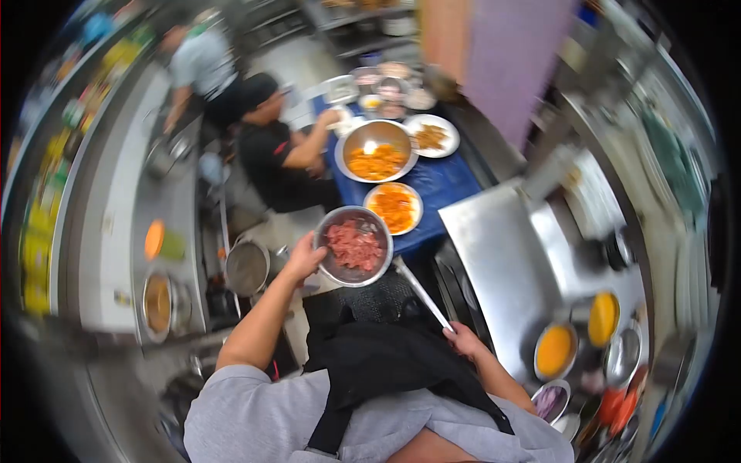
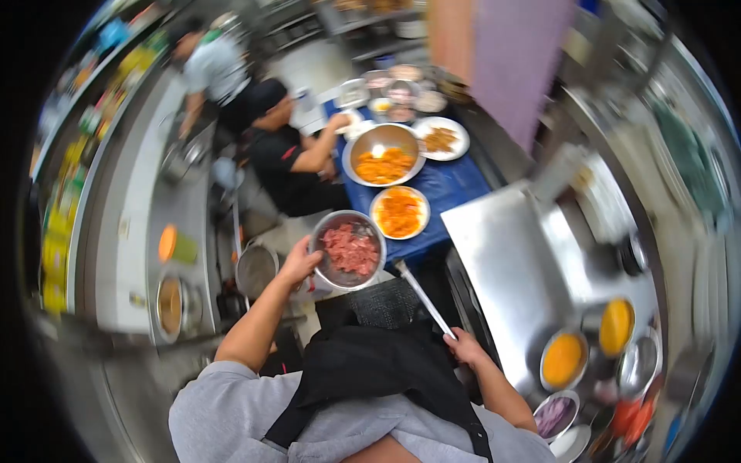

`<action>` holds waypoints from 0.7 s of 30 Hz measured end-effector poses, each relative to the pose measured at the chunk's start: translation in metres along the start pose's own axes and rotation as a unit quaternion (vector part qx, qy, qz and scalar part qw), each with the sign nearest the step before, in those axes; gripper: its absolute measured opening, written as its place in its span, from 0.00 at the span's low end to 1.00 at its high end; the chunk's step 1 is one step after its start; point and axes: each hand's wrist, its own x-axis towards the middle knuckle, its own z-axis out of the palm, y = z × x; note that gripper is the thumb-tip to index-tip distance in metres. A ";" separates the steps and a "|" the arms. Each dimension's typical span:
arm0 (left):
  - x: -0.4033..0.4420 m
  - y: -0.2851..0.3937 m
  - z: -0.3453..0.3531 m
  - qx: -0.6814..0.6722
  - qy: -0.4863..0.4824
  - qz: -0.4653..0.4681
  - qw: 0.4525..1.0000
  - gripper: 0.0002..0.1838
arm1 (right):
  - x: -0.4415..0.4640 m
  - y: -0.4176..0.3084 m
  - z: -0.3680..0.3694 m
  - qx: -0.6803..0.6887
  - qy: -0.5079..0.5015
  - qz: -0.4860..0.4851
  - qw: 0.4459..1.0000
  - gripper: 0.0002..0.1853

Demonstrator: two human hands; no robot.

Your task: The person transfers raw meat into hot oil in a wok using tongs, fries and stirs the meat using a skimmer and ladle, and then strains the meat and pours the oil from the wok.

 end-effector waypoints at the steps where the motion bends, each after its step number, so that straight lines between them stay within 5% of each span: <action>1: -0.024 -0.022 -0.029 -0.063 0.051 -0.003 0.997 0.18 | 0.003 -0.032 -0.004 0.007 -0.013 -0.013 1.000 0.15; 6: -0.161 -0.108 -0.108 -0.309 0.298 -0.023 0.903 0.27 | 0.055 -0.146 0.012 -0.083 -0.071 -0.171 0.979 0.14; 8: -0.214 -0.122 -0.114 -0.470 0.328 0.035 0.819 0.30 | 0.044 -0.213 0.051 -0.113 -0.146 -0.196 0.963 0.14; 12: -0.310 -0.199 -0.118 -0.550 0.346 0.034 0.760 0.33 | 0.062 -0.281 0.168 -0.182 -0.258 -0.327 0.891 0.17; 16: -0.414 -0.262 -0.116 -0.513 0.477 -0.027 0.713 0.37 | 0.040 -0.340 0.322 -0.382 -0.322 -0.435 0.750 0.24; 18: -0.457 -0.260 -0.118 -0.448 0.564 -0.011 0.694 0.42 | 0.011 -0.367 0.401 -0.491 -0.294 -0.639 0.514 0.23; 21: -0.526 -0.266 -0.130 -0.432 0.624 -0.064 0.648 0.45 | -0.057 -0.401 0.505 -0.589 -0.266 -0.704 0.295 0.26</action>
